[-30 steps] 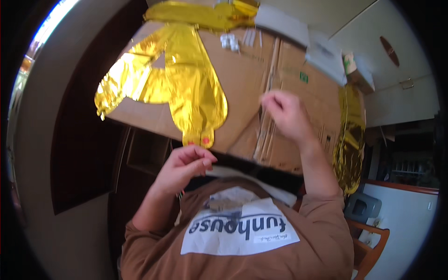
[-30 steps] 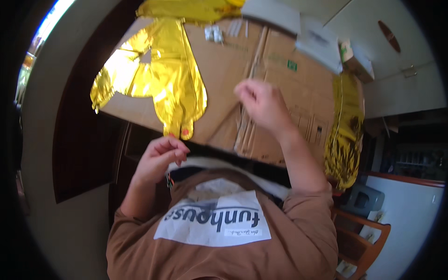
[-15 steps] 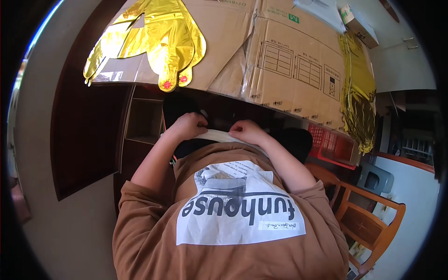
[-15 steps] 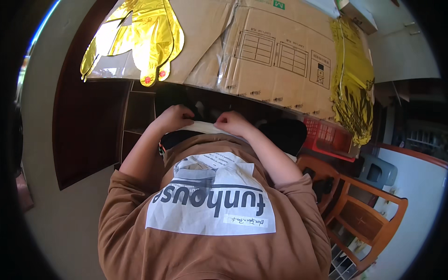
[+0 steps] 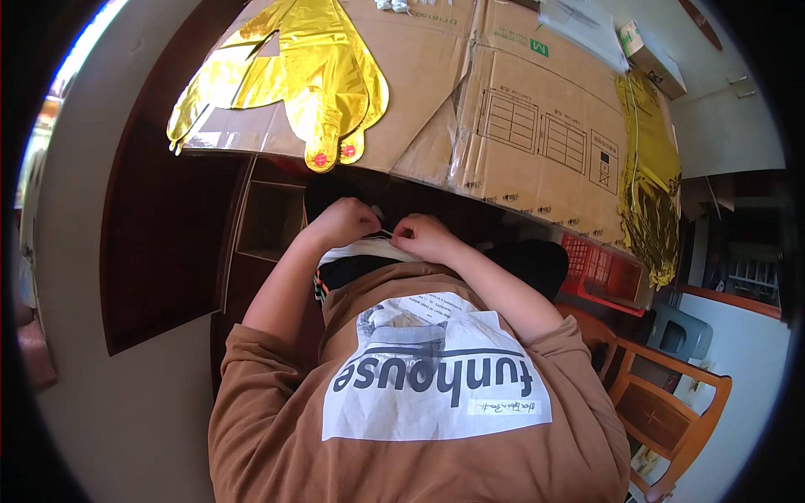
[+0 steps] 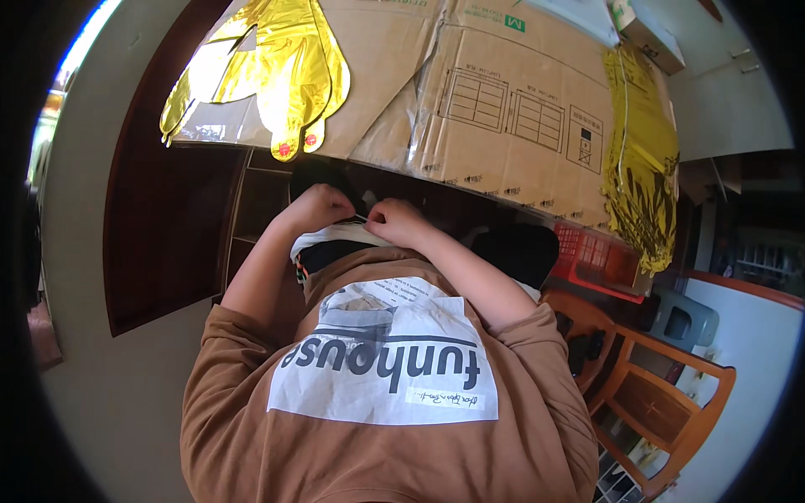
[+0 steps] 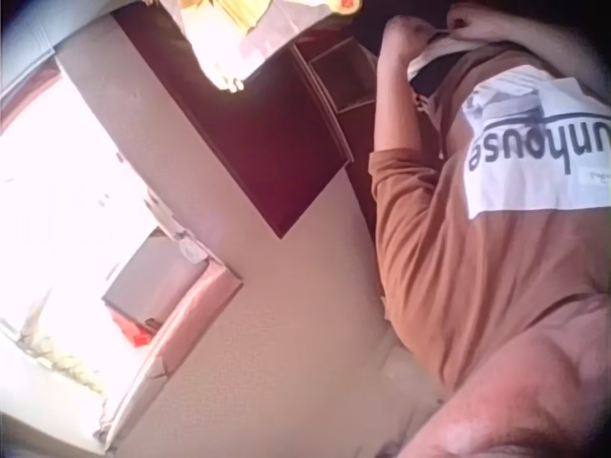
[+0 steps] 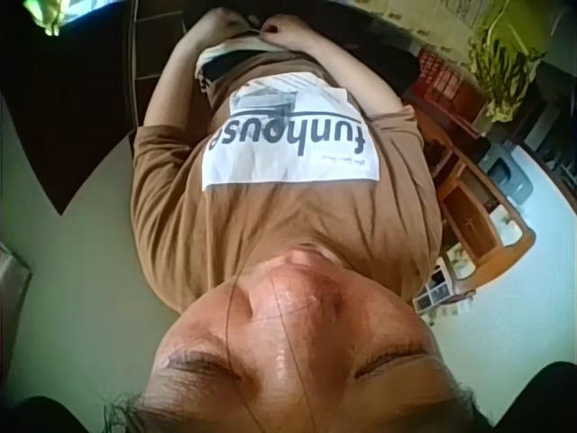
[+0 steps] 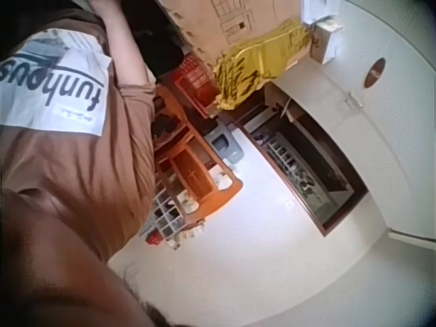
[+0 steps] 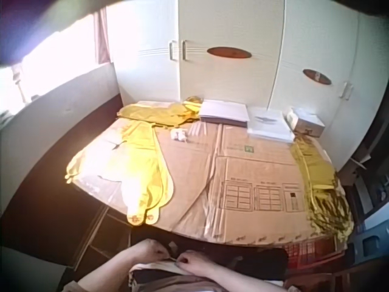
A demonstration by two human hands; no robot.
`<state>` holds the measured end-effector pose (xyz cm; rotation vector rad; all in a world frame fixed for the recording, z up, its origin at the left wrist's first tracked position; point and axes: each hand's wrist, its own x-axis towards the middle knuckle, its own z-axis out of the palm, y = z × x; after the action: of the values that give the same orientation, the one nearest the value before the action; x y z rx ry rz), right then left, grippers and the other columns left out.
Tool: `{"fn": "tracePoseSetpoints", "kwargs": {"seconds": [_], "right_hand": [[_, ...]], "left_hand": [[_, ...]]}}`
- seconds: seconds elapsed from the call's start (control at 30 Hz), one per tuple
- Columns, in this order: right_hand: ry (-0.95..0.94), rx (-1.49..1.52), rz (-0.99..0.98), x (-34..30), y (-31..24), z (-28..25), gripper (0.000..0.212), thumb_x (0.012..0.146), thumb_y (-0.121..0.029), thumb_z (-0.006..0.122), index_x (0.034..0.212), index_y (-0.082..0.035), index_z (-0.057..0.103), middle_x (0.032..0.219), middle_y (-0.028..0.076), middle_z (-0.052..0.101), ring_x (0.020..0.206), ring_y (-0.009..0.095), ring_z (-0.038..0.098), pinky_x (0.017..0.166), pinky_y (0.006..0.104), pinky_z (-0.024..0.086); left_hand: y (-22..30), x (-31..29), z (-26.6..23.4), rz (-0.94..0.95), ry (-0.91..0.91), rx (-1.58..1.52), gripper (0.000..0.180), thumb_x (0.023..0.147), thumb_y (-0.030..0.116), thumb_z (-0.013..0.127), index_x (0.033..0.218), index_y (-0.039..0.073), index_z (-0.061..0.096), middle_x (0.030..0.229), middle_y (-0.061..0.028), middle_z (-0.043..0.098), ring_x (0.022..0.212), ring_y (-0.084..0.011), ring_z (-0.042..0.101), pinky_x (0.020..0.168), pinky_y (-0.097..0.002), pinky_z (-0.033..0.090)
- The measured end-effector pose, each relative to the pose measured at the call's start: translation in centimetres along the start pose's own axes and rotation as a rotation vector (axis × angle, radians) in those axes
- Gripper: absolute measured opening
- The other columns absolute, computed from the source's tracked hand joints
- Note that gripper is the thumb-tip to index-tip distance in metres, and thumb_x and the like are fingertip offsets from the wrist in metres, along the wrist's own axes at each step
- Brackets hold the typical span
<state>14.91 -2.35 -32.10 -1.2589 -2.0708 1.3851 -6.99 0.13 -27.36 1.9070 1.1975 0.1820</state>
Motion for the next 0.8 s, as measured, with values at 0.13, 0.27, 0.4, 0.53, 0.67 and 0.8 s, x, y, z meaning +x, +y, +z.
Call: {"fn": "tracePoseSetpoints", "kwargs": {"seconds": [0.13, 0.27, 0.4, 0.53, 0.67, 0.8], "right_hand": [[0.03, 0.15, 0.058, 0.6, -0.5, -0.5, 0.023, 0.079, -0.025, 0.067, 0.09, -0.005, 0.07, 0.083, 0.014, 0.068, 0.075, 0.027, 0.066, 0.068, 0.0351, 0.051], [-0.001, 0.065, 0.027, 0.5, -0.9, -1.6, 0.023, 0.086, -0.019, 0.063, 0.103, -0.004, 0.069, 0.082, 0.012, 0.069, 0.076, 0.019, 0.066, 0.069, 0.0306, 0.05], [0.167, 0.176, -0.073, 0.4, -2.0, -1.2, 0.023, 0.083, -0.023, 0.066, 0.094, -0.004, 0.069, 0.076, 0.012, 0.067, 0.068, 0.021, 0.065, 0.062, 0.0325, 0.05], [0.071, 0.313, 0.071, -0.5, -4.4, -2.0, 0.017, 0.087, -0.019, 0.062, 0.092, -0.004, 0.069, 0.07, 0.009, 0.065, 0.063, 0.014, 0.061, 0.059, 0.0301, 0.048], [0.164, 0.261, 0.012, -2.7, -7.6, -3.5, 0.015, 0.088, -0.015, 0.058, 0.088, -0.002, 0.067, 0.07, 0.012, 0.064, 0.062, 0.018, 0.061, 0.059, 0.0319, 0.048], [0.272, 0.043, -0.167, -5.7, -12.7, -6.3, 0.013, 0.084, -0.013, 0.061, 0.08, -0.001, 0.064, 0.072, 0.019, 0.061, 0.07, 0.036, 0.062, 0.063, 0.0383, 0.049]], "left_hand": [[0.8, -0.4, -1.1, -0.044, 0.041, -0.039, 0.016, 0.076, 0.015, 0.066, 0.086, 0.004, 0.072, 0.081, -0.0159, 0.068, 0.075, -0.0286, 0.066, 0.071, -0.0359, 0.051], [1.8, -0.7, -1.9, -0.034, 0.081, -0.064, 0.015, 0.077, 0.015, 0.066, 0.086, 0.004, 0.072, 0.08, -0.0158, 0.068, 0.074, -0.0279, 0.066, 0.07, -0.0353, 0.051], [3.5, -0.6, -3.0, -0.069, 0.095, -0.046, 0.013, 0.081, 0.011, 0.065, 0.088, 0.002, 0.07, 0.083, -0.013, 0.068, 0.077, -0.02, 0.066, 0.07, -0.0317, 0.051], [4.8, -1.2, -3.3, 0.017, 0.171, -0.058, 0.013, 0.082, 0.011, 0.065, 0.088, 0.0, 0.069, 0.081, -0.0134, 0.067, 0.073, -0.0203, 0.065, 0.067, -0.0312, 0.05], [7.5, -2.5, -3.8, 0.227, 0.22, -0.048, 0.015, 0.078, 0.012, 0.069, 0.088, 0.001, 0.069, 0.082, -0.0153, 0.067, 0.073, -0.0249, 0.065, 0.066, -0.0334, 0.051], [12.2, -3.7, -5.3, 0.331, 0.06, 0.1, 0.012, 0.076, 0.011, 0.068, 0.082, 0.0, 0.069, 0.073, -0.0159, 0.064, 0.069, -0.0332, 0.063, 0.063, -0.0384, 0.051]]}}
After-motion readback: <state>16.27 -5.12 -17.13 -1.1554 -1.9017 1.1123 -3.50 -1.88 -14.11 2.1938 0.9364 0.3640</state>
